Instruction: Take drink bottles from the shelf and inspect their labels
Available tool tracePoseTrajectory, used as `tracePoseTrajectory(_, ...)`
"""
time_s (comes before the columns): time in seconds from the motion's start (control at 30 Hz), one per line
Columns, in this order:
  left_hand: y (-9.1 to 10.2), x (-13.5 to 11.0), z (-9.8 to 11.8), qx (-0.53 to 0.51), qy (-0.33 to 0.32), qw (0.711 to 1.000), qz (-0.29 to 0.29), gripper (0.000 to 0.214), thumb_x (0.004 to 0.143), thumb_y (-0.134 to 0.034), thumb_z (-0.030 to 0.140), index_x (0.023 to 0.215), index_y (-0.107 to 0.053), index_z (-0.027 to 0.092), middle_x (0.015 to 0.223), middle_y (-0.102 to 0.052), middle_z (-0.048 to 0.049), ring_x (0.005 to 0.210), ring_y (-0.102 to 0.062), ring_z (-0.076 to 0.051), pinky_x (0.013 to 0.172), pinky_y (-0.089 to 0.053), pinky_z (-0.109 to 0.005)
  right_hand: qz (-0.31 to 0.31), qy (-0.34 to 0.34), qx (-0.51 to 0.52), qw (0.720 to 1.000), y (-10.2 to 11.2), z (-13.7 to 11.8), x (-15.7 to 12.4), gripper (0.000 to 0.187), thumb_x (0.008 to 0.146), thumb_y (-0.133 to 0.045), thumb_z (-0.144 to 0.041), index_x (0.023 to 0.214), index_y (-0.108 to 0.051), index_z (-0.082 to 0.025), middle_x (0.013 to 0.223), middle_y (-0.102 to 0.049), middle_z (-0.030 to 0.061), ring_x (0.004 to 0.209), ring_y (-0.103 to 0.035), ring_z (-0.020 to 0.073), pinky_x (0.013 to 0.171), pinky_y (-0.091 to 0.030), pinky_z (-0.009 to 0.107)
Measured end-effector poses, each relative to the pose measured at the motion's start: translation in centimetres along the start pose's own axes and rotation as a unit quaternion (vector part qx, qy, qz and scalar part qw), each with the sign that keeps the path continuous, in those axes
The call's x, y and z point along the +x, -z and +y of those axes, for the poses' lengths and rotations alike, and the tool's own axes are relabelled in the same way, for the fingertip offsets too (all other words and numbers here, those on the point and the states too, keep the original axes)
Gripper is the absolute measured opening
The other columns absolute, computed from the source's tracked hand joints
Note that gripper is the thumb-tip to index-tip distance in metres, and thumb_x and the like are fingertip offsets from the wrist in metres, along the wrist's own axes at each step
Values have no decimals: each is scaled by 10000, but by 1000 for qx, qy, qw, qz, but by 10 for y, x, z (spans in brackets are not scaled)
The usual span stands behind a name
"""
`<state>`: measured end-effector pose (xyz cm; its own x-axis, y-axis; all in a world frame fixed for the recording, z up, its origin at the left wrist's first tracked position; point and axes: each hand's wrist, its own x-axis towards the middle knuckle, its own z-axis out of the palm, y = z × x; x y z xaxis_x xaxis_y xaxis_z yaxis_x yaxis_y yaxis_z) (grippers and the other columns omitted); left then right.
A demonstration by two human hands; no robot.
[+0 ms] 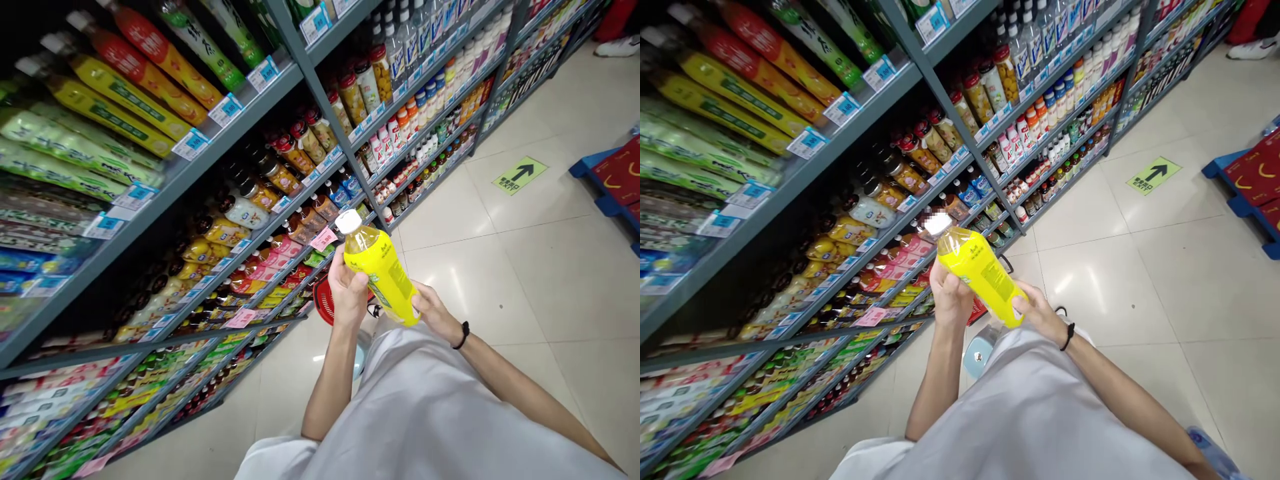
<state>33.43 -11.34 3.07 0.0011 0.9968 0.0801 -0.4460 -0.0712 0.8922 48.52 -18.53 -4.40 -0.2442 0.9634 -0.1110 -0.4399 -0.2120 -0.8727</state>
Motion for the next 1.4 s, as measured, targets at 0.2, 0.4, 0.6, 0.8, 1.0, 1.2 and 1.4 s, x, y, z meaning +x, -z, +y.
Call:
tracePoseTrajectory(0.2, -6, -3, 3, -11, 40, 999, -29, 680, 653, -922, 551, 1199, -644, 257, 1227, -699, -106, 1055, -707, -285, 936, -588, -418, 153, 125, -251, 948, -12, -4, -6, 565, 825, -863, -415, 1310, -635, -236, 1257, -708, 84, 1144, -671, 257, 1001, -543, 369)
tracePoseTrajectory(0.4, 1, -6, 2, -79, 51, 995, -32, 702, 609, -916, 516, 1203, -627, 277, 1069, -676, -48, 870, -666, -207, 853, -585, -362, 154, 155, -318, 923, -21, -6, -10, 559, 813, -849, -361, 1288, -582, -236, 1177, -679, 81, 1073, -681, 259, 937, -579, 381)
tracePoseTrajectory(0.6, 12, -9, 6, -132, 72, 989, -4, 751, 609, -870, 579, 1258, -636, 282, 1111, -686, -59, 852, -646, -194, 848, -575, -342, 123, 210, -355, 902, -14, -4, -15, 659, 769, -900, -368, 1316, -558, -236, 1172, -663, 88, 1057, -680, 260, 939, -583, 382)
tracePoseTrajectory(0.8, 16, -11, 16, -136, 72, 988, 3, 814, 625, -878, 647, 1311, -638, 279, 1266, -688, -84, 1024, -681, -239, 1020, -556, -399, 58, 122, -173, 976, -4, 2, -12, 474, 884, -810, -406, 1303, -642, -259, 1232, -727, 77, 1107, -701, 232, 925, -581, 305)
tracePoseTrajectory(1.0, 15, -9, 19, -109, 67, 991, -29, 791, 650, -885, 548, 1343, -623, 271, 1403, -639, -129, 1178, -683, -345, 1032, -569, -494, 2, -43, 2, 999, -10, 0, -6, 481, 887, -722, -630, 1125, -730, -212, 1013, -769, 74, 741, -684, 204, 674, -571, 302)
tracePoseTrajectory(1.2, 10, -8, 21, -65, 51, 996, -42, 779, 661, -920, 489, 1339, -602, 275, 1415, -639, -146, 1207, -690, -385, 997, -597, -534, -44, -186, 117, 975, -18, -4, -5, 675, 891, -519, -803, 1022, -737, -178, 839, -745, 100, 544, -528, 162, 464, -402, 264)
tracePoseTrajectory(1.4, 7, -11, 27, -39, 17, 999, -15, 695, 676, -934, 423, 1278, -639, 237, 1362, -682, -149, 1166, -714, -366, 968, -621, -490, -104, -172, 115, 973, -20, -8, -1, 702, 937, -478, -783, 1110, -722, -148, 897, -763, 113, 531, -570, 164, 533, -478, 302)
